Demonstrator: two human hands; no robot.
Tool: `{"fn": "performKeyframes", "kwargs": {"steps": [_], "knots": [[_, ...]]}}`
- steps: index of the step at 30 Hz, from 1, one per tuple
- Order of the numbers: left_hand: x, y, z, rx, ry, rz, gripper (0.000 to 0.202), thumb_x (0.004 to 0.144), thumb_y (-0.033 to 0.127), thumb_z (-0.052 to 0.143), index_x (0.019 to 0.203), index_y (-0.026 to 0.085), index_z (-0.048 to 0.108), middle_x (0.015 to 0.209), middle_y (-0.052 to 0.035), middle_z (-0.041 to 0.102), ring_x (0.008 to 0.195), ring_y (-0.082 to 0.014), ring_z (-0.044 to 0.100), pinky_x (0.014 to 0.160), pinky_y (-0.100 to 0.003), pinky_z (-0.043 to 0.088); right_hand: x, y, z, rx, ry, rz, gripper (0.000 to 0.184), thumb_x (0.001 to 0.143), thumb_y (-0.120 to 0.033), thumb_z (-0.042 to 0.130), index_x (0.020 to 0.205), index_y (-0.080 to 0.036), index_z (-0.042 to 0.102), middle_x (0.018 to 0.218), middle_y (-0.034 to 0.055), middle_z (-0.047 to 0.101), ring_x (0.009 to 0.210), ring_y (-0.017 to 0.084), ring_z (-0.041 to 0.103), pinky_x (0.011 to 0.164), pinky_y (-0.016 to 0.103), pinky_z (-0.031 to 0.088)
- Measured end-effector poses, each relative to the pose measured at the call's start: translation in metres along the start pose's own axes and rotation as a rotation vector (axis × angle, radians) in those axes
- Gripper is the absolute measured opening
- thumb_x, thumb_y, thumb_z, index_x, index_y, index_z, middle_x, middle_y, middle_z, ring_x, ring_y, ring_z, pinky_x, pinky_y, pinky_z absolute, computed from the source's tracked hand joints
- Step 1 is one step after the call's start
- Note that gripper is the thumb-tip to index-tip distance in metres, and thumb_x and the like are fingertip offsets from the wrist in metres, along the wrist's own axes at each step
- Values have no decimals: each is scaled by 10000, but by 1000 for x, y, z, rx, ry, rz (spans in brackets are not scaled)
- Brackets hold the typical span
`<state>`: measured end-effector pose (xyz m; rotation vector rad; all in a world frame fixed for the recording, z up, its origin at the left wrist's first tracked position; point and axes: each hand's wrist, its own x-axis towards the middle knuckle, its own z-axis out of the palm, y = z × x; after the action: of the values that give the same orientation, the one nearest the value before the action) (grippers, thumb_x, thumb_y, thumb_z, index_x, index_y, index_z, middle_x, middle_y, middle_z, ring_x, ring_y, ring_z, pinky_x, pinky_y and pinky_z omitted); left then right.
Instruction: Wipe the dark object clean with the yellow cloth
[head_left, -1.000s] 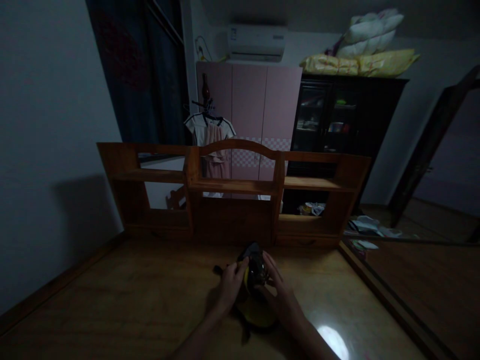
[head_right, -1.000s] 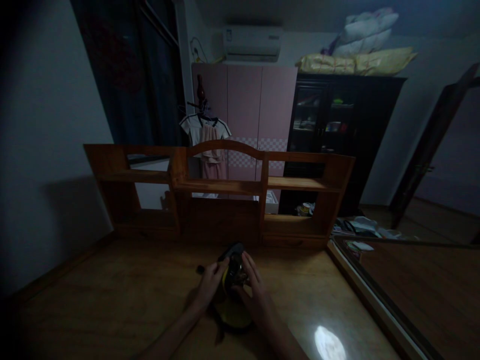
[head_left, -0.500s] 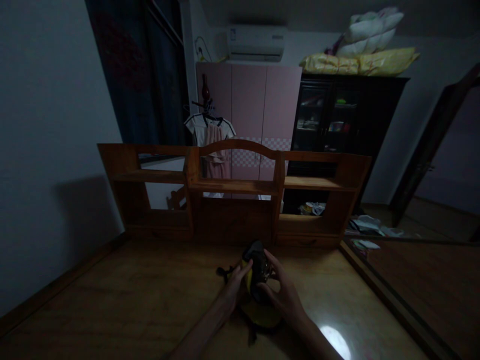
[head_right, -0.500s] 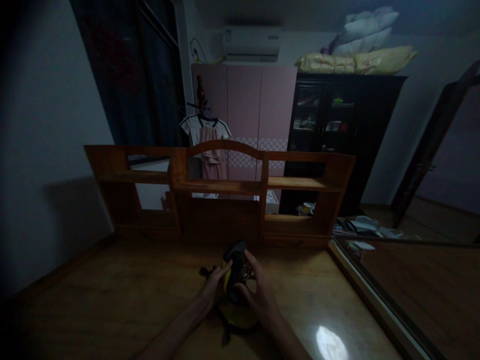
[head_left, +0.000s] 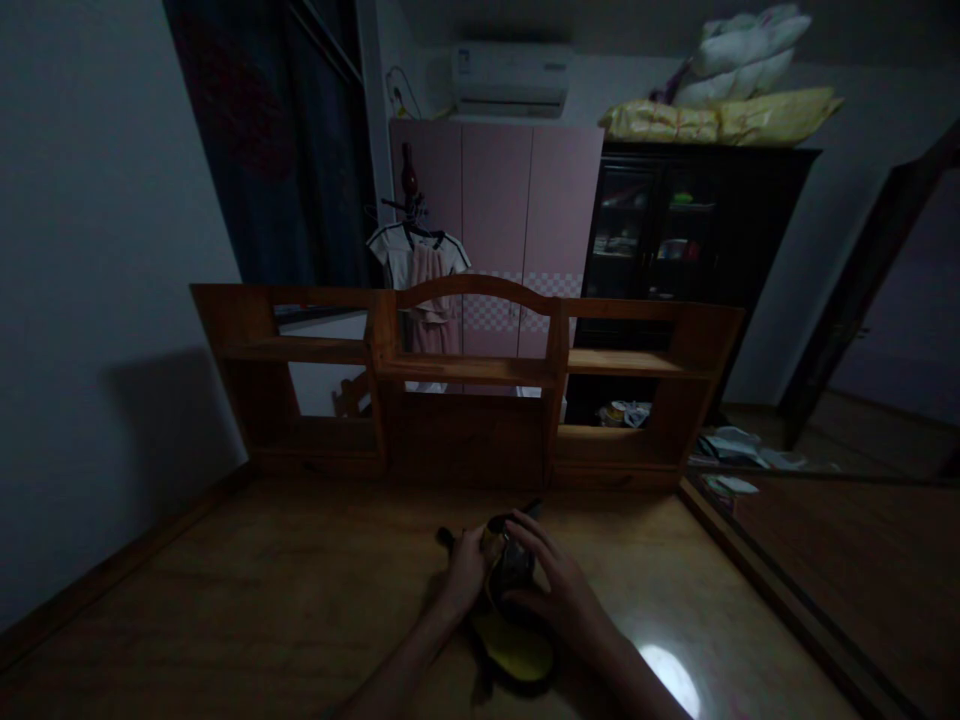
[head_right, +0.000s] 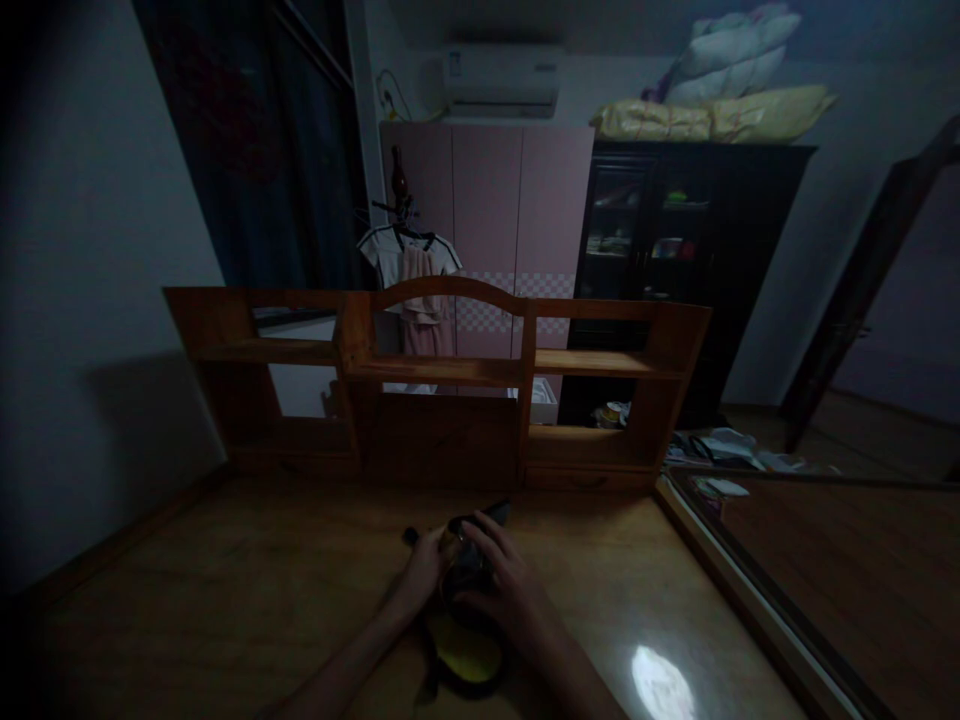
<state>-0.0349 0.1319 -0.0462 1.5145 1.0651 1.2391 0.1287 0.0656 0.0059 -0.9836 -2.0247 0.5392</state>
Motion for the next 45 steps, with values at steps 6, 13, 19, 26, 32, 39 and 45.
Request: {"fn": "performKeyframes", "kwargs": {"steps": [6,13,19,26,32,39,45], "knots": [[1,-4,-5,187,16,-73,438,708,531,566,652,107,659,581,-16,605,590,-165,524,526,-230,371,-1,5,1,12,19,-5,849,669,-134,767,1365,-346,331,1414,21,351,1275,219,354,1053,372,325],[0,-2,-3,121,88,-91,480,699,588,579,610,121,646,546,-8,581,560,-147,518,527,-220,364,-5,23,6,105,111,100,779,677,-185,747,1340,-300,355,1282,52,498,1124,240,515,959,393,426],[-7,15,4,-334,-72,-63,533,656,396,719,1134,198,592,1159,-60,633,1104,-242,541,944,-305,407,-2,29,11,119,127,-12,648,680,-189,715,1248,-238,408,1368,93,377,1205,250,435,927,376,459],[-6,17,5,-885,-122,-366,374,844,424,477,1085,170,608,1098,-70,666,1074,-216,583,962,-357,423,-1,18,7,203,234,146,694,695,-188,712,1271,-238,327,1177,67,537,1012,205,576,859,336,496],[-3,13,3,-946,-35,-329,372,785,234,550,1153,182,569,1149,-59,647,1065,-215,595,962,-337,430,1,22,5,90,294,154,888,668,-241,750,1389,-256,232,1275,68,472,1158,246,475,984,398,402],[-9,26,2,-859,-62,-301,569,721,200,665,1258,240,480,1188,-58,624,1056,-215,599,910,-304,452,-1,22,6,35,251,104,725,670,-260,748,1294,-227,379,1232,75,500,1141,257,477,975,388,407],[-9,32,2,-780,-175,-270,407,733,283,680,1107,142,604,1113,-117,653,1017,-244,611,886,-307,447,-2,19,5,23,226,86,738,678,-252,747,1306,-235,361,1256,73,476,1157,248,457,981,379,394]]}}
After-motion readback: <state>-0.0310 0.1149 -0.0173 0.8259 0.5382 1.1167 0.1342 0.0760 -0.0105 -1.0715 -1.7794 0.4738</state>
